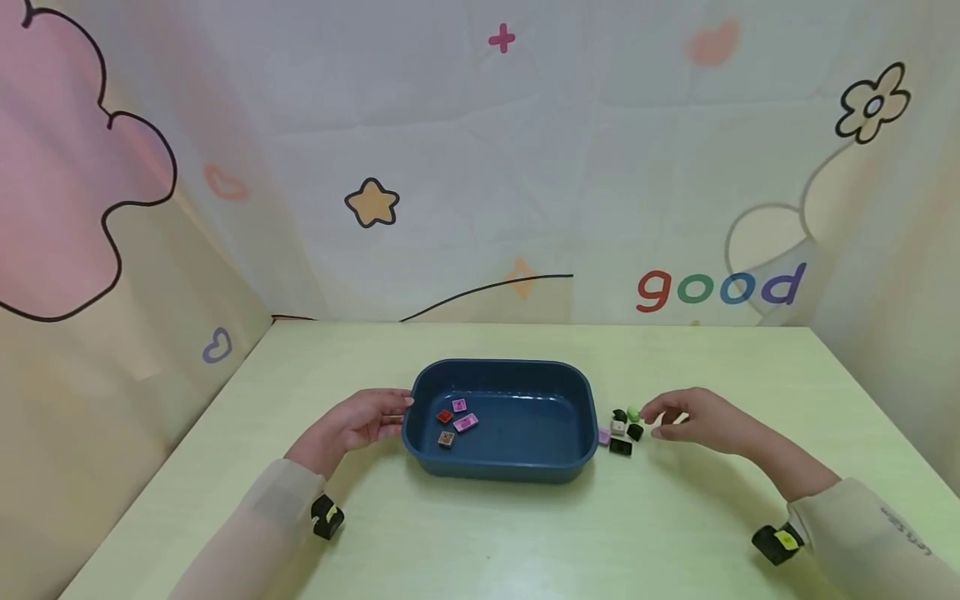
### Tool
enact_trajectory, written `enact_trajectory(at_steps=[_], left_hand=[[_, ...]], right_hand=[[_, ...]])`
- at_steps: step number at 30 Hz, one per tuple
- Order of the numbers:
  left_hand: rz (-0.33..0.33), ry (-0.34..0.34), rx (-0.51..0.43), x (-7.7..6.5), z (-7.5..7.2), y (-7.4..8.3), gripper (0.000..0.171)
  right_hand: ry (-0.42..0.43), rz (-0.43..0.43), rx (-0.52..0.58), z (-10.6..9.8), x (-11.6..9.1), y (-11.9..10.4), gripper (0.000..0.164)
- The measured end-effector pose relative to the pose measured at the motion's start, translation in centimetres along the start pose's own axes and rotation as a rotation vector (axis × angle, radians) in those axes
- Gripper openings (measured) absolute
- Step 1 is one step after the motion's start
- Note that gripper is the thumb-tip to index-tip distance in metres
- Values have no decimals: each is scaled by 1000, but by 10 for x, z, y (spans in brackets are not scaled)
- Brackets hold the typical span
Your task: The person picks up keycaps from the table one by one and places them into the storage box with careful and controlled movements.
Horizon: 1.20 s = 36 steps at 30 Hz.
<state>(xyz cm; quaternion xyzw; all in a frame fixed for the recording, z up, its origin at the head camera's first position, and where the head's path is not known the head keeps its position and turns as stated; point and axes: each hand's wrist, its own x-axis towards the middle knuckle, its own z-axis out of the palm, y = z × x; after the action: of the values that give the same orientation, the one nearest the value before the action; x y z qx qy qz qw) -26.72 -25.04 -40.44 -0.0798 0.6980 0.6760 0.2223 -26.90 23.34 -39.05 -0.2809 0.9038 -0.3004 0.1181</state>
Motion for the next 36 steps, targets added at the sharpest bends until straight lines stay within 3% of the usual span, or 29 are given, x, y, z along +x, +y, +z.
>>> enact_trajectory(at_steps=[10, 29, 36], left_hand=[[0, -3, -1, -4, 1, 1, 51], [-11, -7, 7, 1, 2, 2, 50], [2, -19, 4, -4, 1, 2, 52]], right_hand=[[71, -4, -103, 14, 4, -1, 27], [-3, 48, -193, 24, 18, 0, 24], [11, 19, -231, 24, 19, 1, 23]])
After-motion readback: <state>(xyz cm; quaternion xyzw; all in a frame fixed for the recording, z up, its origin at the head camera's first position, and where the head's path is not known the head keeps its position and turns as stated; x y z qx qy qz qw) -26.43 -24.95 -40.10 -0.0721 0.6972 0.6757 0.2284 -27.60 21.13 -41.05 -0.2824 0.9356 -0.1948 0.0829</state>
